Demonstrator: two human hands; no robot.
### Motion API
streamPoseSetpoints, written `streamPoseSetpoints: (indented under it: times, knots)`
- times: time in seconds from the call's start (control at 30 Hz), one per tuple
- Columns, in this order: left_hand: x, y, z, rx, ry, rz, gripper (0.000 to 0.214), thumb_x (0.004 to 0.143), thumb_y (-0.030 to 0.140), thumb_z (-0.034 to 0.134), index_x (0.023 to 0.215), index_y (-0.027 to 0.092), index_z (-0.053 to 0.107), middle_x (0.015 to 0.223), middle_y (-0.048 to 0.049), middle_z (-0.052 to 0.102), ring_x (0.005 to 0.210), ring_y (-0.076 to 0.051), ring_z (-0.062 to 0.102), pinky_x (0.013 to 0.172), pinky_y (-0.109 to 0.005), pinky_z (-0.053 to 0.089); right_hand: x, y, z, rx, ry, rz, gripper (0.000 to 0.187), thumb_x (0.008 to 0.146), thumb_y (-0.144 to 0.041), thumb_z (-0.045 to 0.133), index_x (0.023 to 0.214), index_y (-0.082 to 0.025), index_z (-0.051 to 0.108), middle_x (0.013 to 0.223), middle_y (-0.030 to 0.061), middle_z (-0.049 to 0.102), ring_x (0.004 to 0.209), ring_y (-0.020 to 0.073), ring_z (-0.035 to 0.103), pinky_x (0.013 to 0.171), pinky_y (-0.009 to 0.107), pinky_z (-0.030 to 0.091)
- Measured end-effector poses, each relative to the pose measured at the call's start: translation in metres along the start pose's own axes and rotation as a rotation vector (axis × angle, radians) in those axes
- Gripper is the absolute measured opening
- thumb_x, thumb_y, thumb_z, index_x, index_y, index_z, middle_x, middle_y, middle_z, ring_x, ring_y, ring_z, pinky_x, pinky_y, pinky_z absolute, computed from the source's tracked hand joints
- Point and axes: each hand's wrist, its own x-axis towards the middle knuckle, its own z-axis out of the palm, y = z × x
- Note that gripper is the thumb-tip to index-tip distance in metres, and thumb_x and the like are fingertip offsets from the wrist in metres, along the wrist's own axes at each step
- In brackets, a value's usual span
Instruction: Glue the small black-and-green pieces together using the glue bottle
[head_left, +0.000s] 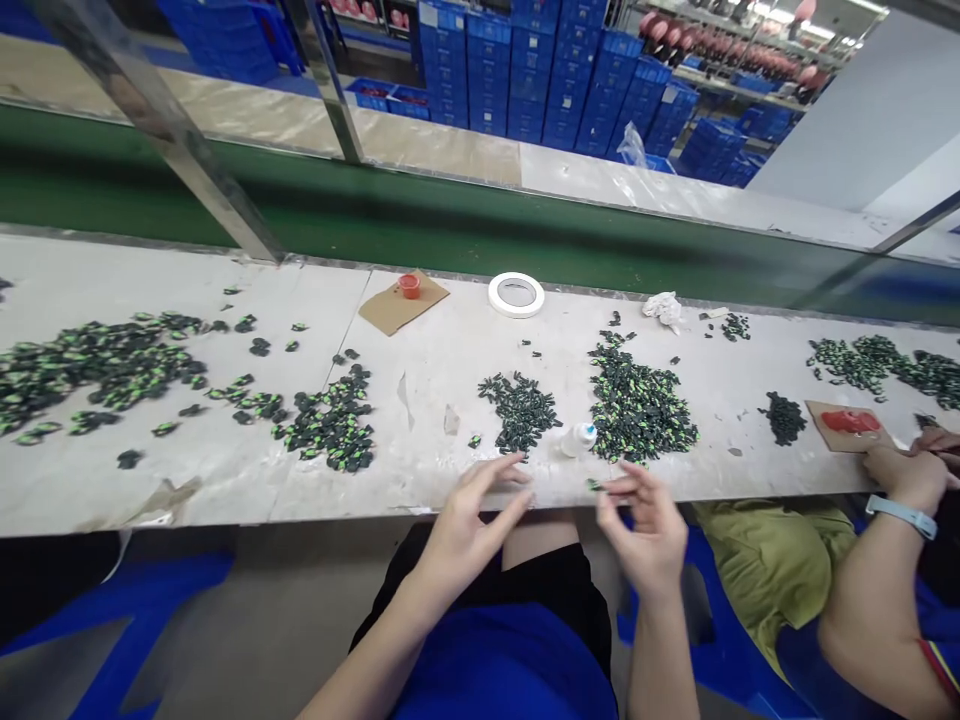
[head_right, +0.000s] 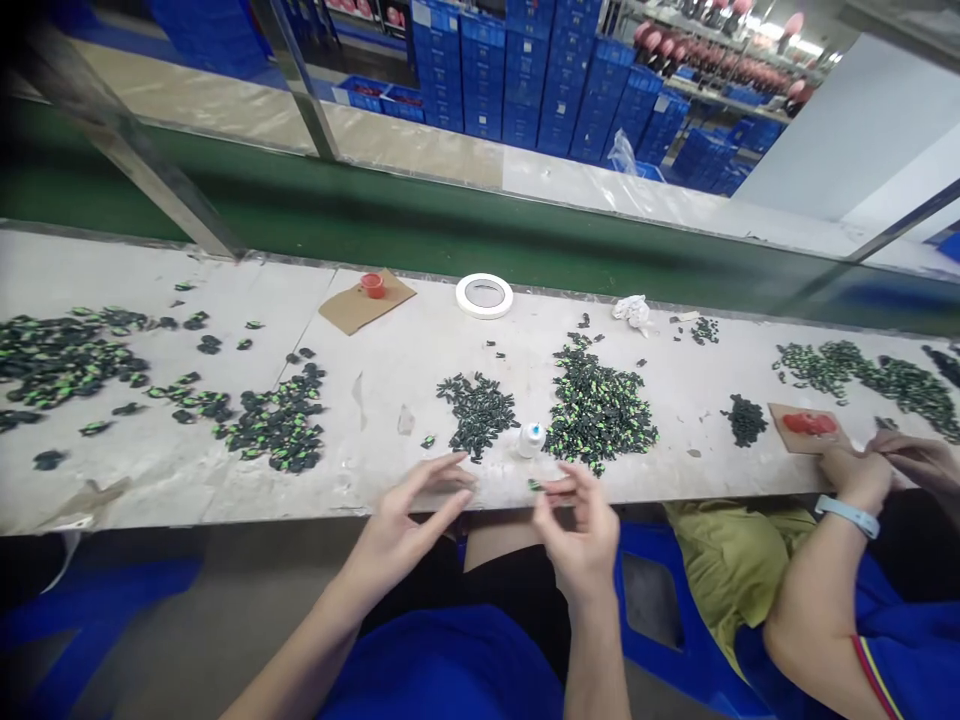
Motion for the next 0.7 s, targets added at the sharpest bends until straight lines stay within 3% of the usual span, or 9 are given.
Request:
streamPoseSetpoints:
  times: [0.13, 0.2, 0.3, 0.43, 0.53, 0.7]
  knots:
    - [0.021, -0.022, -0.022, 0.359, 0.219, 0.105, 0.012, 0.085, 0.028, 0.061, 0.093, 0.024, 0.070, 0.094, -0.0070, 0.072, 0.097, -0.028, 0.060, 0.089, -0.046, 0.048, 0.032, 0.023, -0.025, -0.161, 0.343, -0.055, 0.032, 0.081, -0.034, 0.066, 0.108, -0.017, 0.060, 0.084, 0.0063, 0.067, 0.072, 0.0177, 0.064, 0.068, 0.035, 0.056]
    - [0.032, -0.032, -0.029, 0.436, 0.190, 0.138, 0.013, 0.086, 0.023, 0.057, 0.085, 0.024, 0.070, 0.089, -0.0068, 0.073, 0.090, -0.029, 0.059, 0.084, -0.047, 0.048, 0.043, 0.030, -0.028, -0.272, 0.321, -0.095, 0.036, 0.083, -0.038, 0.064, 0.111, -0.017, 0.059, 0.096, 0.0105, 0.066, 0.086, 0.0220, 0.063, 0.074, 0.039, 0.055]
    - [0.042, -0.042, -0.034, 0.454, 0.034, 0.222, 0.028, 0.086, 0.011, 0.046, 0.085, 0.025, 0.070, 0.090, -0.0056, 0.073, 0.090, -0.027, 0.058, 0.083, -0.045, 0.048, 0.041, 0.032, -0.022, -0.475, 0.225, -0.202, 0.043, 0.084, -0.045, 0.062, 0.118, -0.020, 0.058, 0.115, 0.0134, 0.061, 0.111, 0.0293, 0.052, 0.090, 0.050, 0.048]
    - [0.046, -0.046, -0.041, 0.469, -0.117, 0.315, 0.039, 0.083, 0.003, 0.041, 0.091, 0.027, 0.071, 0.093, -0.0047, 0.074, 0.096, -0.026, 0.058, 0.084, -0.044, 0.049, 0.023, 0.033, 0.001, -0.608, 0.080, -0.293, 0.054, 0.080, -0.054, 0.065, 0.124, -0.024, 0.056, 0.121, 0.0129, 0.057, 0.118, 0.0336, 0.042, 0.099, 0.059, 0.037]
    - [0.045, -0.047, -0.046, 0.473, -0.136, 0.326, 0.028, 0.086, 0.011, 0.048, 0.088, 0.026, 0.072, 0.086, -0.0051, 0.073, 0.087, -0.025, 0.060, 0.078, -0.040, 0.050, 0.018, 0.036, 0.021, -0.622, 0.023, -0.271, 0.054, 0.077, -0.055, 0.068, 0.120, -0.024, 0.057, 0.122, 0.0135, 0.055, 0.119, 0.0355, 0.039, 0.099, 0.059, 0.036]
    - [0.037, -0.049, -0.043, 0.461, -0.035, 0.255, 0.014, 0.088, 0.028, 0.056, 0.088, 0.024, 0.070, 0.082, -0.0053, 0.070, 0.080, -0.024, 0.062, 0.070, -0.034, 0.050, 0.026, 0.034, 0.039, -0.548, 0.051, -0.218, 0.028, 0.085, -0.044, 0.063, 0.103, -0.023, 0.061, 0.119, 0.0134, 0.057, 0.118, 0.0339, 0.040, 0.099, 0.059, 0.036]
